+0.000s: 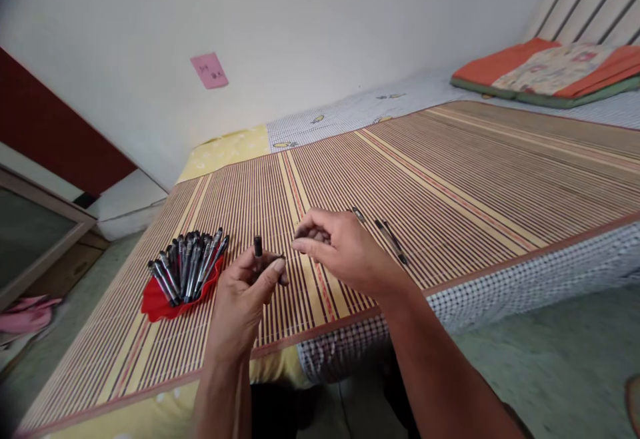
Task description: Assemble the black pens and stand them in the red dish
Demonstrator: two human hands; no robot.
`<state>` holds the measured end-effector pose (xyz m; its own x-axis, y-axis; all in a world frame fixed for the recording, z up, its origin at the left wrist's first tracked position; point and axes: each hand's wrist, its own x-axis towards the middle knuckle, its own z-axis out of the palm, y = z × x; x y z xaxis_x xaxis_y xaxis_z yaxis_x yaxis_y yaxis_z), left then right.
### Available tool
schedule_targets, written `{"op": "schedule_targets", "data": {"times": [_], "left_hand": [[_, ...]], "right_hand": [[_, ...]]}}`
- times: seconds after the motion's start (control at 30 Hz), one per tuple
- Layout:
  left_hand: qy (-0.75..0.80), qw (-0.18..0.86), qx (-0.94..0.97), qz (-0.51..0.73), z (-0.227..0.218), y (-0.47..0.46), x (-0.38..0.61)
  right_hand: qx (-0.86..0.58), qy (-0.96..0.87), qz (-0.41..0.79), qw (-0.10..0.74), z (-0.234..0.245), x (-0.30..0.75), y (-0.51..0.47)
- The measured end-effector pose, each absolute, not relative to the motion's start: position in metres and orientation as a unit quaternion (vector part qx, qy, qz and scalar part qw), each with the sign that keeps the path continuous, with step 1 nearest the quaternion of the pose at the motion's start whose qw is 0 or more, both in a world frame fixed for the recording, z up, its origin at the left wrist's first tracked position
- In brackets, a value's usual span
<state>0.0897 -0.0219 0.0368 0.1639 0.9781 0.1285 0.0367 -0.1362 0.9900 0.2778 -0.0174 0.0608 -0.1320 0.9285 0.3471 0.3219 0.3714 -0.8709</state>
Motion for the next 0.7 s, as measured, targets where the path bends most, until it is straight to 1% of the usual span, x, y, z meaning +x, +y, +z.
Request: {"op": "schedule_targets", "data": {"times": [0.13, 0.27, 0.47, 0.6, 0.7], "left_hand": [[0.427, 0.528, 0.561, 0.473, 0.032, -0.019, 0.086], [0.391, 0.595, 0.521, 0.471, 0.025, -0.016, 0.083], [0.351, 0.663, 0.456, 0.478, 0.027, -0.015, 0.084], [0.358, 0.666, 0.445, 0.479, 0.027, -0.015, 0.085], [0.369, 0.655, 0.471, 0.461, 0.025, -0.014, 0.085]], "right_hand": [[-0.436, -0.610, 0.405, 0.523, 0.050, 0.266, -0.009], [-0.422, -0.566, 0.435, 0.558, 0.042, 0.264, -0.002], [-0.419, -0.590, 0.450, 0.524, 0.044, 0.267, -0.002], [-0.416, -0.615, 0.454, 0.493, 0.045, 0.267, -0.003], [-0.418, -0.636, 0.427, 0.488, 0.045, 0.267, -0.004]]}}
